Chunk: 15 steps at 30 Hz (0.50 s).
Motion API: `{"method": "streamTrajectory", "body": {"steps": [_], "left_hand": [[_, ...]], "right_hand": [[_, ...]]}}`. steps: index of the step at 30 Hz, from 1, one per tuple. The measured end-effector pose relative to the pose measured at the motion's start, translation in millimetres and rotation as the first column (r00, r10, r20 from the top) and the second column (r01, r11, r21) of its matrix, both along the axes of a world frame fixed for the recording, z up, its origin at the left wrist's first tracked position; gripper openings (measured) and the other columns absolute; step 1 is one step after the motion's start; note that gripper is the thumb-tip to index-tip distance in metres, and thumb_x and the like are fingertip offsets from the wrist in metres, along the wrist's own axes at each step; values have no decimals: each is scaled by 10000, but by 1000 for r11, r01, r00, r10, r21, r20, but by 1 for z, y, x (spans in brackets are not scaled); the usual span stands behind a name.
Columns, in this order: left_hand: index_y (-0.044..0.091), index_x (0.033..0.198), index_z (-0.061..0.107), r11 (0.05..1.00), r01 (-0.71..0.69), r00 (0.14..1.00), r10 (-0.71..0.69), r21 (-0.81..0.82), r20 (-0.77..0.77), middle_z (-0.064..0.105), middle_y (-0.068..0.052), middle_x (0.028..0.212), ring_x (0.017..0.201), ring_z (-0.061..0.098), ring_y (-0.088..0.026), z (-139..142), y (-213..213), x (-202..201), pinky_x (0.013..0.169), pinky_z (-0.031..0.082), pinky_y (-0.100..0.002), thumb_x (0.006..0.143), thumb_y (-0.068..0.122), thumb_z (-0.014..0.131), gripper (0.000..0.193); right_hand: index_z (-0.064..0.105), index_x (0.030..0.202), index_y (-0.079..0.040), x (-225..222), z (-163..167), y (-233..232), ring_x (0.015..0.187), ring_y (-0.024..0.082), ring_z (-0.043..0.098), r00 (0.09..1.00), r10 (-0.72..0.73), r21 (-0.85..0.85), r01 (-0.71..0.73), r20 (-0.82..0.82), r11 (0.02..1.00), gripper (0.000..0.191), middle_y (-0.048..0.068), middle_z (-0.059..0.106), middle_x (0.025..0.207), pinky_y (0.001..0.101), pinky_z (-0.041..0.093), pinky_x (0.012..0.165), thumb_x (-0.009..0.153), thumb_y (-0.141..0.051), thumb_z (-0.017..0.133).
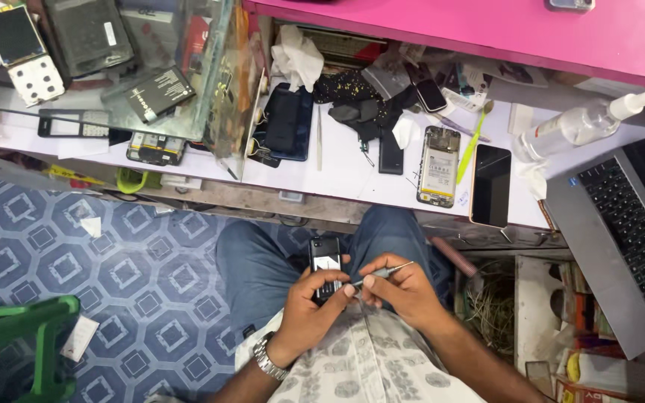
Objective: The person sits on the floor repairing a feature phone. They plug a charging cable into the phone, remove the back cover and battery, hold a keypad component against the phone, then use a screwdriver on the phone while wiping it with a tissue.
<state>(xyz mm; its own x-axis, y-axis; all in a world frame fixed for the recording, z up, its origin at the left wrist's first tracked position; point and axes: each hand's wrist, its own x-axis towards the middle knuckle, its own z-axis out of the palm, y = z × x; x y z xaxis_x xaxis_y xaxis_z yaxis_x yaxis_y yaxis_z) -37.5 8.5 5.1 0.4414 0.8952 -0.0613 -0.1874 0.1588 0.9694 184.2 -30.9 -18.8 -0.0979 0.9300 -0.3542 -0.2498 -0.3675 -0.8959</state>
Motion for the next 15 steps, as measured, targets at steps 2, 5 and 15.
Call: {"method": "streamTrajectory", "body": {"steps": [2, 5, 15], "left_hand": [[-16, 1049, 720, 999, -7, 999, 6, -43, -36, 662, -125, 1324, 851, 730, -145, -6, -2, 1, 698, 595, -257, 954, 132, 696, 177], [-19, 1022, 726, 990, -72, 996, 64, -121, -69, 670, -115, 1301, 821, 746, -136, -9, 10, 4, 687, 614, -264, 961, 152, 677, 188], [-45, 1099, 699, 994, 4, 996, 6, -111, 93, 609, -131, 1317, 967, 718, -141, -11, 4, -4, 776, 653, -292, 960, 94, 692, 197]], "right_hand": [[683, 1079, 52, 1, -1, -3, 646, 143, 671, 1000, 11, 26, -10, -28, 1000, 172, 136, 761, 785, 266, 522, 579, 962, -74, 677], [667, 1074, 61, 2, -2, -2, 642, 152, 669, 991, 35, 77, -26, -128, 997, 170, 140, 748, 775, 275, 522, 577, 972, -74, 684], [662, 1102, 70, -5, -5, 8, 711, 159, 680, 995, -25, 86, 33, -93, 996, 186, 143, 742, 817, 290, 526, 614, 979, -69, 663]]}}
